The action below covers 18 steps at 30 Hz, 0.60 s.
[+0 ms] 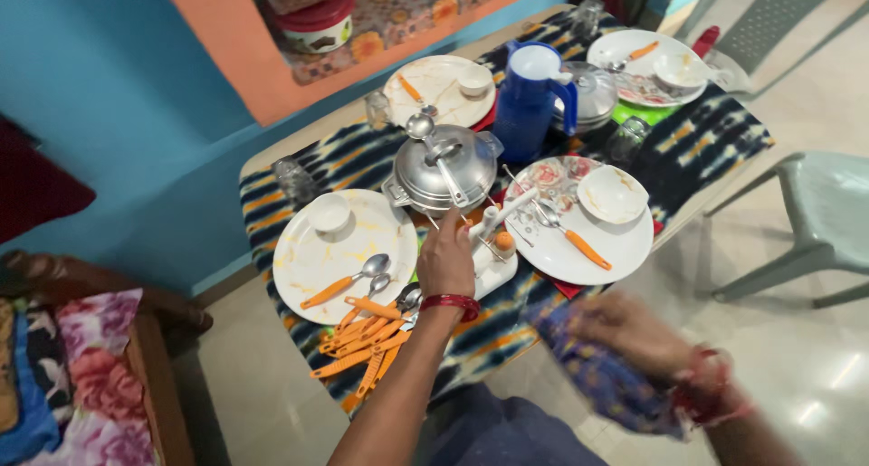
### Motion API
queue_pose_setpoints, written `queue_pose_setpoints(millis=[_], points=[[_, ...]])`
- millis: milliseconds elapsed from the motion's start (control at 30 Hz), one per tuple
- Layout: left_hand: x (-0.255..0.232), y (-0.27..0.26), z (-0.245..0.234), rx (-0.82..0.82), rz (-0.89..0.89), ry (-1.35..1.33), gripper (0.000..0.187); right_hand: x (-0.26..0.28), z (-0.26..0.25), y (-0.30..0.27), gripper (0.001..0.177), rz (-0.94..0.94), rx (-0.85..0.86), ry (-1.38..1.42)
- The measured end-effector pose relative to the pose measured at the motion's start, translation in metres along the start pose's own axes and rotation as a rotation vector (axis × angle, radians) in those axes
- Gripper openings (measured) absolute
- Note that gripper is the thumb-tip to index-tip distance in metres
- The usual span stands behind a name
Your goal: The person dries used dishes and cutlery with a cloth on a dining table. They wipe plates, bowls, spoons, and forks, then place the dried items on a dish rack or back on the table.
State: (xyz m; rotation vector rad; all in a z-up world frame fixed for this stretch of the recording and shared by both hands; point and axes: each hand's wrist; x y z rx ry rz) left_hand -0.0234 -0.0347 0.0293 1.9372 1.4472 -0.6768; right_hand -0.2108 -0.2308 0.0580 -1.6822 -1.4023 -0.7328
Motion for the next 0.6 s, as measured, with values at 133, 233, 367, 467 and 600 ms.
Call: queue_pose_setpoints(millis=[133, 233, 367, 467, 600], points=[[0.004, -0.004, 0.001, -0.038, 0.067, -0.003, 0.046, -0.059, 0.110, 0.027, 0.033, 0.293, -0.200, 0.233], [0.006, -0.002, -0.003, 0.019, 0.046, 0.036, 0.042, -0.065, 0.166, 0.063, 0.034, 0.151, -0.590, 0.442], [0.001, -0.004, -0.010, 0.013, 0.072, 0.063, 0.042, -0.044, 0.199, 0.123, 0.035, -0.200, -0.990, 0.247], [0.000, -0.002, -0.016, 0.047, 0.058, 0.079, 0.043, -0.032, 0.214, 0.156, 0.026, -0.277, -1.070, 0.169], [0.001, -0.005, -0.014, 0.071, 0.047, 0.080, 0.041, -0.036, 0.229, 0.160, 0.034, -0.144, -1.028, 0.206]])
Point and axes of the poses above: each hand's wrist, its own y-axis towards the middle knuckle, its own z-axis out of the palm, x = y × z, and after that the axes turned 5 degrees about y, right-handed
